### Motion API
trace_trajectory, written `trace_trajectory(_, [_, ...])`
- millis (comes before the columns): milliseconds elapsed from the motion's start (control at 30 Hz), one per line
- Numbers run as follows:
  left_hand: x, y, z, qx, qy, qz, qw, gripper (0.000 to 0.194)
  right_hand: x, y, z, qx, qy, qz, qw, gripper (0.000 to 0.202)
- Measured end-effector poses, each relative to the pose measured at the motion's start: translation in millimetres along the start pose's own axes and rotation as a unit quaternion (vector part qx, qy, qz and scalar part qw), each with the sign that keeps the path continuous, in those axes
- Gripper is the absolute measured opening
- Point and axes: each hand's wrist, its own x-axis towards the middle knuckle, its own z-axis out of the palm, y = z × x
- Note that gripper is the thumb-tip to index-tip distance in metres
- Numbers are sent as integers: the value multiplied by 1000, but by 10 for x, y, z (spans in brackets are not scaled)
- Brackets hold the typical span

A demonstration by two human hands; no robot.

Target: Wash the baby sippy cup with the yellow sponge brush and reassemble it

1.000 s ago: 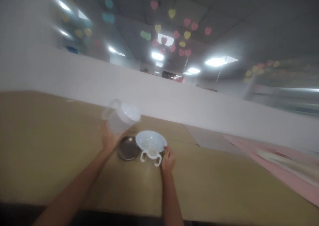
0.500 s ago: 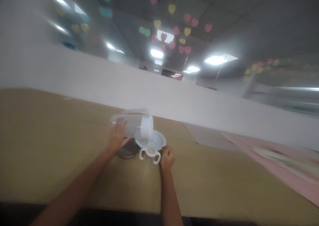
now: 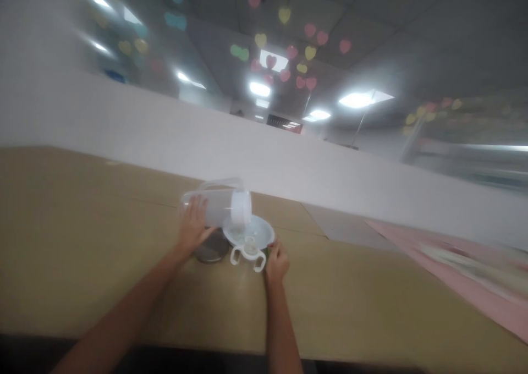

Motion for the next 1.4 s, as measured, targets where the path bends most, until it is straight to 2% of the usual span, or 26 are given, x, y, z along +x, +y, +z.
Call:
trace_trajectory(233, [-6, -5, 29, 14, -4, 2, 1000, 80, 8, 8, 8, -15, 5, -25, 1000, 65])
trace_trajectory(900, [-34, -47, 92, 25, -17, 27, 999, 81, 17, -5, 12, -44, 8, -31, 999, 61])
trace_trajectory(1000, [-31, -62, 121, 1, 0, 11, 1000, 83, 20, -5, 14, -46, 6, -22, 999, 60])
trace_trajectory(1233, [-13, -111, 134, -74, 64, -56, 994, 105, 19, -1, 18, -47, -1, -16, 999, 60])
trace_trajectory(1400, [-22, -141, 106, -120, 52, -80, 988, 112, 11, -3, 20, -43, 4, -24, 999, 59])
